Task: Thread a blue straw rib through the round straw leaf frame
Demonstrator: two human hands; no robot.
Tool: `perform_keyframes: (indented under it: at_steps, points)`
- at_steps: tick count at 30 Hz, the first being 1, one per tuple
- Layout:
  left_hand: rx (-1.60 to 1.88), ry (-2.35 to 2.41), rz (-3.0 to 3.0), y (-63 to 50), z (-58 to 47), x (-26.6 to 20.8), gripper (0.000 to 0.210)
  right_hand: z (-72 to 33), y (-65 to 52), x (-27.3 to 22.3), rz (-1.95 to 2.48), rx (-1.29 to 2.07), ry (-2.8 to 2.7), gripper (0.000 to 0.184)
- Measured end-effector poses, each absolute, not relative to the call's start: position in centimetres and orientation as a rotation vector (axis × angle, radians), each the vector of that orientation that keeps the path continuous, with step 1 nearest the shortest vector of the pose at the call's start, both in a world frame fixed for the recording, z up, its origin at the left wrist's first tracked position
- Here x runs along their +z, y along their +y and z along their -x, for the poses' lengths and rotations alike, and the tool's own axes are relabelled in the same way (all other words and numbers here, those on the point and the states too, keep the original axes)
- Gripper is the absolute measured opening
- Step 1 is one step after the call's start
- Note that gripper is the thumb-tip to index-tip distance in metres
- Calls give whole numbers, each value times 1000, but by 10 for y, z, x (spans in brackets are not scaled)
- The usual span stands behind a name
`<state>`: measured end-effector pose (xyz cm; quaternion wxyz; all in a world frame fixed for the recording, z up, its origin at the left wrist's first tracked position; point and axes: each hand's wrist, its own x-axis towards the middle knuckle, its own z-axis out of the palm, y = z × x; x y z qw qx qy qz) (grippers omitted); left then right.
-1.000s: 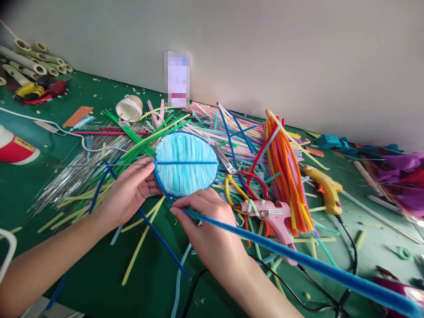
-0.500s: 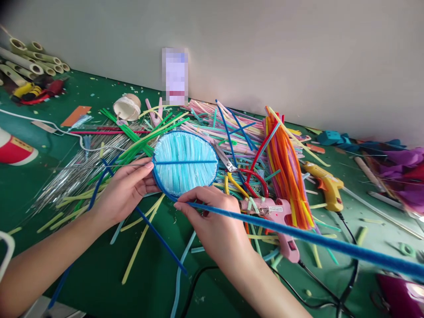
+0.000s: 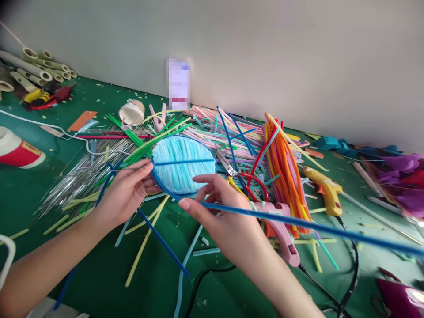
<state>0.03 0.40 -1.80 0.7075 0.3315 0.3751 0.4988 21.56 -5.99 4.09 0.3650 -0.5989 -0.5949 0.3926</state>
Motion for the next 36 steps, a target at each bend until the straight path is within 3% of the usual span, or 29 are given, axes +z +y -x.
perform_keyframes:
  at_steps: [36]
  points:
    - [1089,859,-499,5,5,-11,12,-222,-55,43,1612,989,-1493,25]
